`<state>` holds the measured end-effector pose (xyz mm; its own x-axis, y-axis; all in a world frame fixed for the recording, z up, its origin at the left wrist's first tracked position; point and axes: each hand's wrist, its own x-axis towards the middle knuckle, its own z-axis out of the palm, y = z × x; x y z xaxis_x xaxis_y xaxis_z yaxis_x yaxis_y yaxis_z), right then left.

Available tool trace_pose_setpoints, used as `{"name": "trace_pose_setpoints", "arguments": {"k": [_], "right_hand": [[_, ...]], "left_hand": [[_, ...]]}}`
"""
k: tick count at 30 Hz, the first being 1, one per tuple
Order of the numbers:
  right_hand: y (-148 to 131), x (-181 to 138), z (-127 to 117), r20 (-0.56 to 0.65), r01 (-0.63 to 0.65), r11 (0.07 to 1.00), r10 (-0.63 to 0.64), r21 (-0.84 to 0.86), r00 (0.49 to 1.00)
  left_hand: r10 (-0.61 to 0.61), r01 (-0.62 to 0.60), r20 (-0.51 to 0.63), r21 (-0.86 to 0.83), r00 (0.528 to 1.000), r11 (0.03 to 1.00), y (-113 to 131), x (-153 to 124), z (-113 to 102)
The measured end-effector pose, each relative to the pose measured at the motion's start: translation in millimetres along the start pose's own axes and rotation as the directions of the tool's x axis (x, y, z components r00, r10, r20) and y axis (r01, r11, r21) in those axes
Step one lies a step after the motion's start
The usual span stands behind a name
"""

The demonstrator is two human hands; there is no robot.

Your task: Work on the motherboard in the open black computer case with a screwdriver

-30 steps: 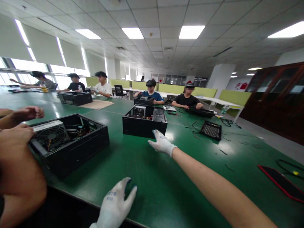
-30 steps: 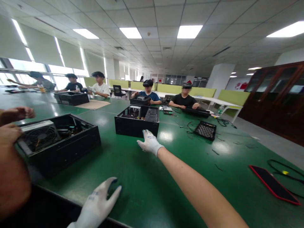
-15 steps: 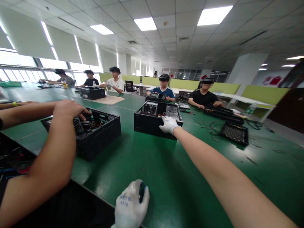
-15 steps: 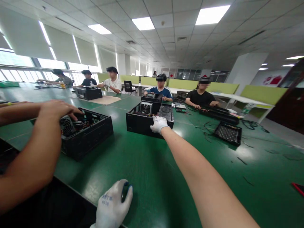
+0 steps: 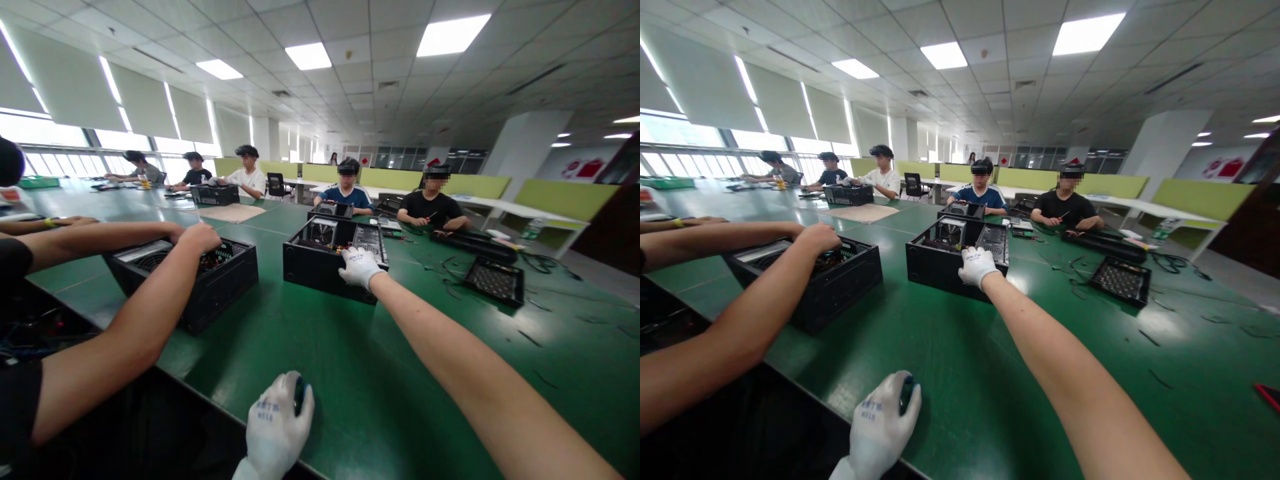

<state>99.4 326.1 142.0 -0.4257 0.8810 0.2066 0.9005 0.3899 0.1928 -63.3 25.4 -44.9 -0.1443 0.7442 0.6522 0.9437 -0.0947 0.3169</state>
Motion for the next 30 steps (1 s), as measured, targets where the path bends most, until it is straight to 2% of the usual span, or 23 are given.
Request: {"name": "trace_pose_setpoints", "arguments": {"k": [4,8,14,18,20,26,30], "right_hand": [[-3.7,2.6,-5.1,0.038,-0.016,1.000,0.016,0.002,0.999],[-7.3,0.8,-6.7,0.021,-0.061,0.998,0.062,-0.013,0.998],[-3.6,-24.5,-14.5,0.004,-0.014,1.000,0.014,-0.016,1.000],[2.9,-57.3,-21.0,-0.019,0.028,0.999,-0.028,-0.028,0.999],[6.6,-79.1,-24.5,-0.032,0.046,0.998,-0.048,-0.035,0.998],[18.6,-154.8,-35.5,-0.082,0.099,0.993,-0.103,-0.058,0.991],[25.8,-203.3,-39.7,-0.150,0.150,0.986,-0.160,-0.076,0.976]], "left_hand": [[-0.030,0.030,0.061,0.008,0.998,1.000,0.8,0.5,-1.1],[-0.034,0.035,0.062,-0.011,0.998,0.999,0.4,0.0,-1.3],[-0.037,0.037,0.048,-0.007,0.998,0.999,0.5,0.3,-1.0],[0.005,-0.005,0.007,0.024,1.000,1.000,-1.3,-0.4,-0.3],[0.006,-0.006,0.028,0.022,1.000,1.000,-2.2,-0.8,0.6],[-0.092,0.100,0.162,-0.045,0.983,0.994,-1.2,0.2,0.2],[-0.152,0.173,0.168,-0.117,0.974,0.978,-1.1,1.7,-2.8]]}}
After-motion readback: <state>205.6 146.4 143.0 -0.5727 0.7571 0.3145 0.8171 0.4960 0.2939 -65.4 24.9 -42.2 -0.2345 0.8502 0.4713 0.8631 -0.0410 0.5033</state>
